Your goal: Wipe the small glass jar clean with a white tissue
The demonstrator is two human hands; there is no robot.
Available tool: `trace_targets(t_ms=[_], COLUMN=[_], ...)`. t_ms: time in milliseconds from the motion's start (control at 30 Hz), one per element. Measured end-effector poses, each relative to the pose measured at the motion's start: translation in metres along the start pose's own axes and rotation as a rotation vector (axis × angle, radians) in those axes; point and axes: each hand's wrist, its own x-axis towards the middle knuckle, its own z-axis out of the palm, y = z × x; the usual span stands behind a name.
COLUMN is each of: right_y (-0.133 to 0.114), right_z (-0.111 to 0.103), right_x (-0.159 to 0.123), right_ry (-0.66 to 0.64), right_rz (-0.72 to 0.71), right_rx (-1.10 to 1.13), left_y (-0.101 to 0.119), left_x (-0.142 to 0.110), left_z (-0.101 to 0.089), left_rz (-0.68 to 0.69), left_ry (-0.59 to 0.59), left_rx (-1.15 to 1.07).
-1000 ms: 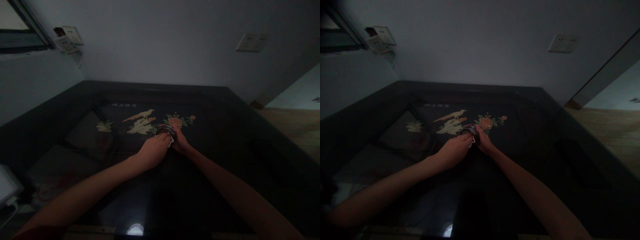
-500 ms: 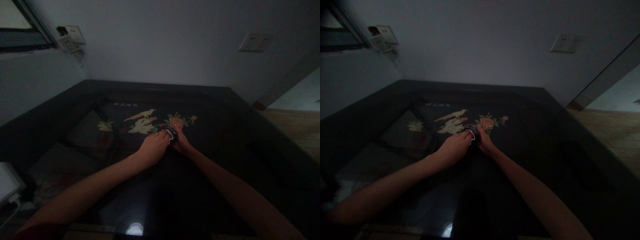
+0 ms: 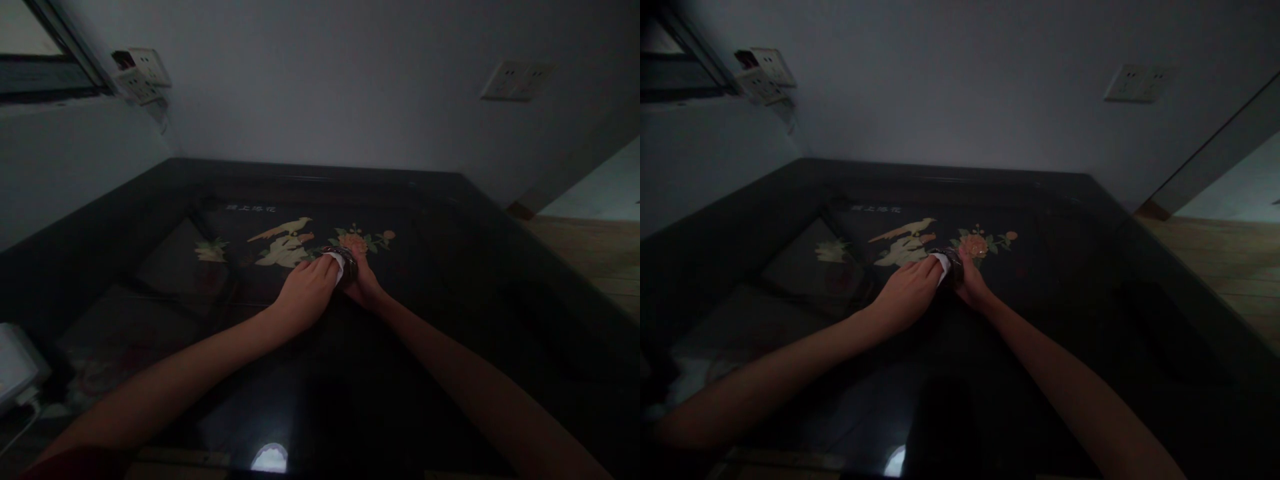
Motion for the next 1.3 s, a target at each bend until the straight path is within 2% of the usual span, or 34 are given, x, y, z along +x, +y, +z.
trace_targets(t_ms=[167,367,467,600,767,867,1000,1133,1200,1300], right_y=[0.001,-0.007,-0.008,-0.007,-0.004,-0.007,-0.017,-0.030,-0.037,-0.044], right_z=[-0.002,0.004,0.005,0.004,0.003,0.002,0.001,0.004,0.004,-0.001], right_x=[0.004,-0.003,-0.005,-0.004,-0.004,-0.006,-0.005,-0.005,-0.009,-0.022], right_ry=[-0.011,-0.046,-0.030,0.026,0.052,0.093,0.152,0.165,0.157,0.193], right_rz=[0.034,0.085,0.063,0.047,-0.027,-0.055,-0.113,-0.181,-0.209,-0.280], right_rx=[0.048,0.041,0.042,0.076,0.147,0.193,0.263,0.285,0.291,0.304], left_y=[-0.001,0.001,-0.001,-0.011,-0.027,-0.035,-0.041,-0.034,-0.024,-0.005], left_x=[0.000,-0.001,0.003,0.009,0.005,0.001,-0.005,-0.008,-0.009,-0.013], left_z=[0.001,0.000,-0.004,-0.011,-0.021,-0.030,-0.036,-0.018,-0.003,0.017], left_rz=[0.053,0.119,0.075,-0.049,-0.109,-0.167,-0.251,-0.491,-0.632,-0.726], left_ry=[-0.026,-0.065,-0.100,-0.187,-0.212,-0.154,0.020,0.182,0.190,0.135], left_rx=[-0.019,-0.169,-0.354,-0.670,-1.012,-1.113,-1.145,-1.234,-1.325,-1.636])
